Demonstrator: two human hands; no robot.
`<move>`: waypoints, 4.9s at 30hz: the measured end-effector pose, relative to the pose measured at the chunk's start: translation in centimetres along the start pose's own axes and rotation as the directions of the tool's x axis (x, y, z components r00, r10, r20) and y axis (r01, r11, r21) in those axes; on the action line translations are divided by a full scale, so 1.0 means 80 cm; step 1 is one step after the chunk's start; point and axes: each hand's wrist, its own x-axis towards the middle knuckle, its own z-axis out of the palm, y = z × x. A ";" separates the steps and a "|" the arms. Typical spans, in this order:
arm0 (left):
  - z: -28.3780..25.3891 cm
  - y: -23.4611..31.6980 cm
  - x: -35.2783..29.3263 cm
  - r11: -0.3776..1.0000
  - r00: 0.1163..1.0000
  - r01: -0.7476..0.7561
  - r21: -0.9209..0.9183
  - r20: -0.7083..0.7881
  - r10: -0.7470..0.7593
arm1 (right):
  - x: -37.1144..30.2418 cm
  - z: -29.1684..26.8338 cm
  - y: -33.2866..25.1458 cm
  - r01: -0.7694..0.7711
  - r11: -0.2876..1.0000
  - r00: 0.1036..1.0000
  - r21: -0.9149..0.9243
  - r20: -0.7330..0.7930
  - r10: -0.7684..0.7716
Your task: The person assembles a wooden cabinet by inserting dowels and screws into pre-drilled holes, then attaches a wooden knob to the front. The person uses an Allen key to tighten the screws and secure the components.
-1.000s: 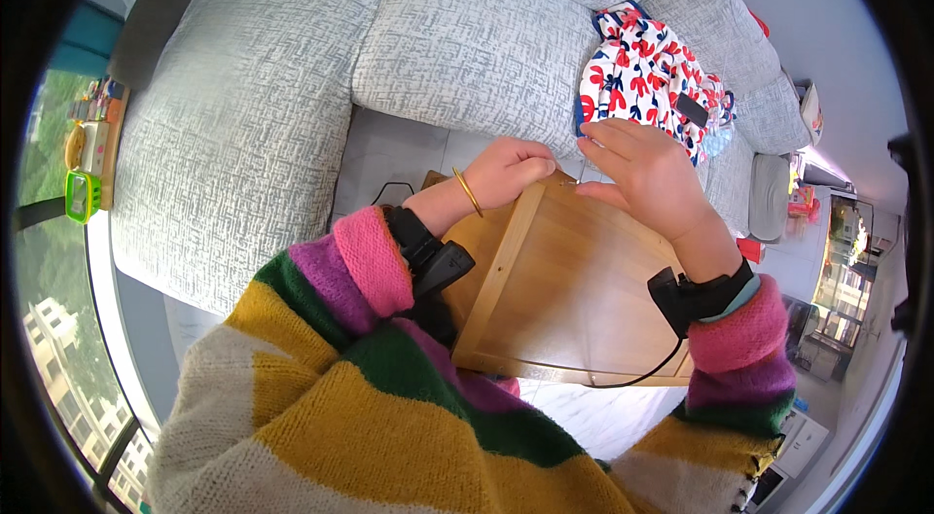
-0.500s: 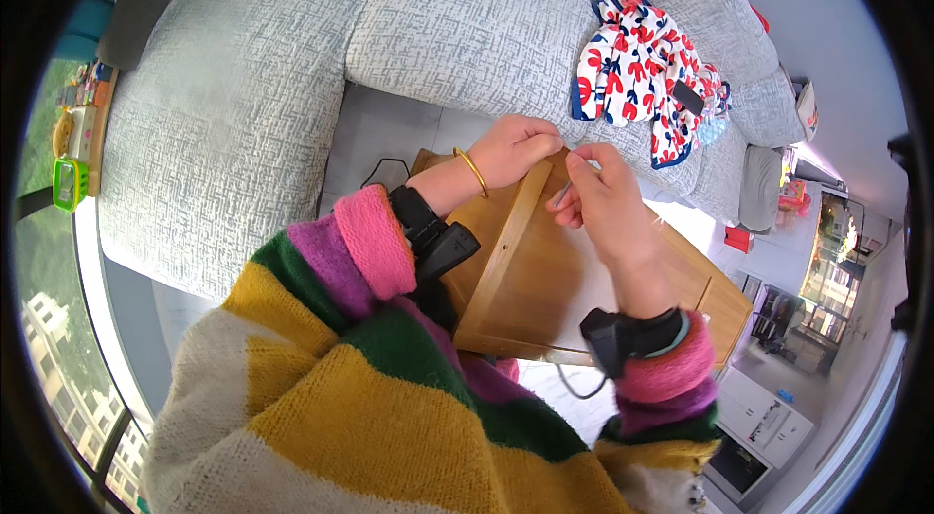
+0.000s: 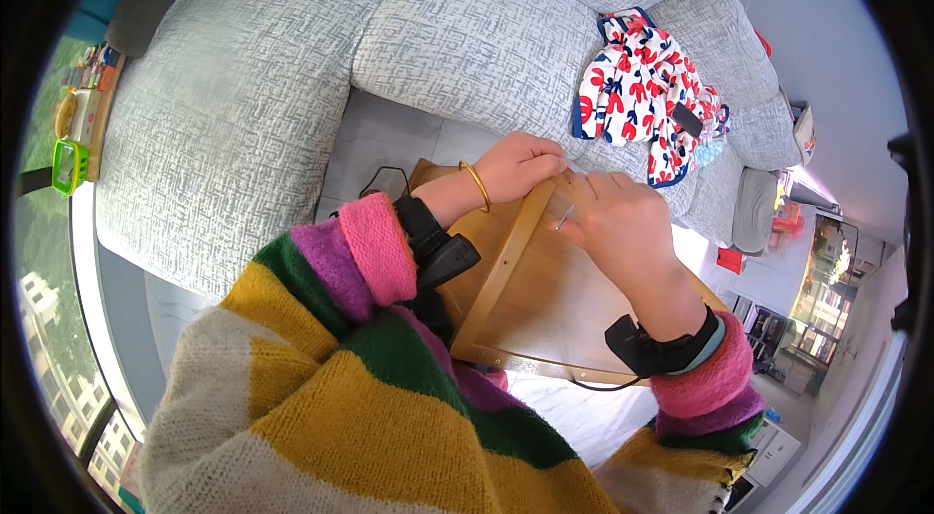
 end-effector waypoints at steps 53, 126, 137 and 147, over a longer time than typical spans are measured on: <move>-0.012 0.023 -0.021 0.943 0.972 -0.229 0.240 0.117 0.206 | -0.011 0.041 -0.029 -0.403 0.002 0.713 0.915 0.313 0.628; -0.012 0.029 -0.037 0.996 0.994 0.070 0.047 0.078 -0.074 | 0.001 0.054 0.029 -0.232 0.712 0.929 0.663 -0.065 0.363; -0.015 0.027 -0.034 0.972 0.974 0.193 -0.136 0.147 -0.173 | -0.020 0.021 0.037 0.104 0.983 0.992 0.149 -0.083 -0.092; 0.001 0.000 -0.037 0.986 0.996 0.082 -0.143 0.052 -0.076 | 0.023 0.010 0.025 0.192 0.981 0.981 -0.025 -0.001 -0.192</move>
